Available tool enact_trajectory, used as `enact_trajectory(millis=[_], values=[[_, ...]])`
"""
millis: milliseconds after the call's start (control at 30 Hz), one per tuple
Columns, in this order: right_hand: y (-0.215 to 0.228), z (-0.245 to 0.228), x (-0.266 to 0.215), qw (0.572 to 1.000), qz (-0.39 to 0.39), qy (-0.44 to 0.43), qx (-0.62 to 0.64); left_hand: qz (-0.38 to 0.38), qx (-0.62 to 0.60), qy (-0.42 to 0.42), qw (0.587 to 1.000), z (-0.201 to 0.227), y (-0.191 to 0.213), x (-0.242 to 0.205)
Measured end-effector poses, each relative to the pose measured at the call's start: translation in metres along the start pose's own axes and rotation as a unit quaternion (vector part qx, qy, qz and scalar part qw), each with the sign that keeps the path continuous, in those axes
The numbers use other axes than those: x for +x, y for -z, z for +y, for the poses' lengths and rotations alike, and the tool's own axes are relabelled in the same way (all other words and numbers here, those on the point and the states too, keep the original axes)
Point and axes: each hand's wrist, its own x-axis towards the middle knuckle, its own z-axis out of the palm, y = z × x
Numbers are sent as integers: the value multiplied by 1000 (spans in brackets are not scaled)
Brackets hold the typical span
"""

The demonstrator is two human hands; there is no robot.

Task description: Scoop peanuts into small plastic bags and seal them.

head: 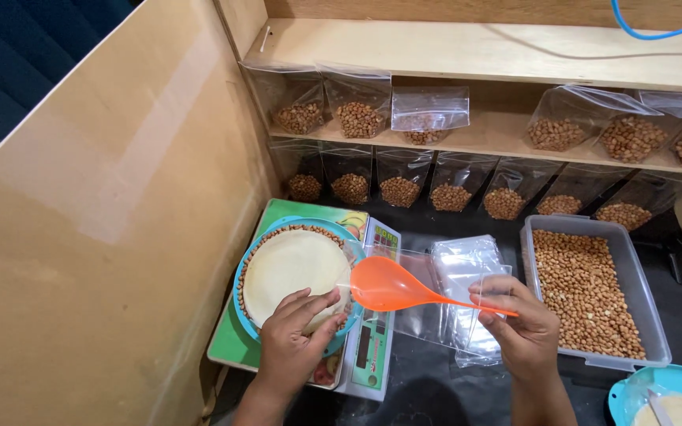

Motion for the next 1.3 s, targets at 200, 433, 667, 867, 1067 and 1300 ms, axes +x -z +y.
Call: enact_trajectory(millis=[200, 433, 667, 867, 1067, 1300], values=[[12, 1, 4, 999, 1, 2, -32, -2, -21, -1, 1000, 9, -12, 17], [29, -1, 3, 998, 16, -9, -61, -18, -34, 6, 999, 9, -30, 25], [35, -5, 5, 996, 0, -4, -88, -5, -40, -8, 999, 19, -37, 30], [36, -7, 9, 992, -11, -22, -127, -2, -28, 3, 1000, 19, -38, 28], [37, -7, 10, 990, -30, -27, -136, -8, -27, 20, 999, 20, -39, 26], [38, -12, 10, 987, -43, -15, -152, -5, -30, 21, 999, 20, -43, 26]])
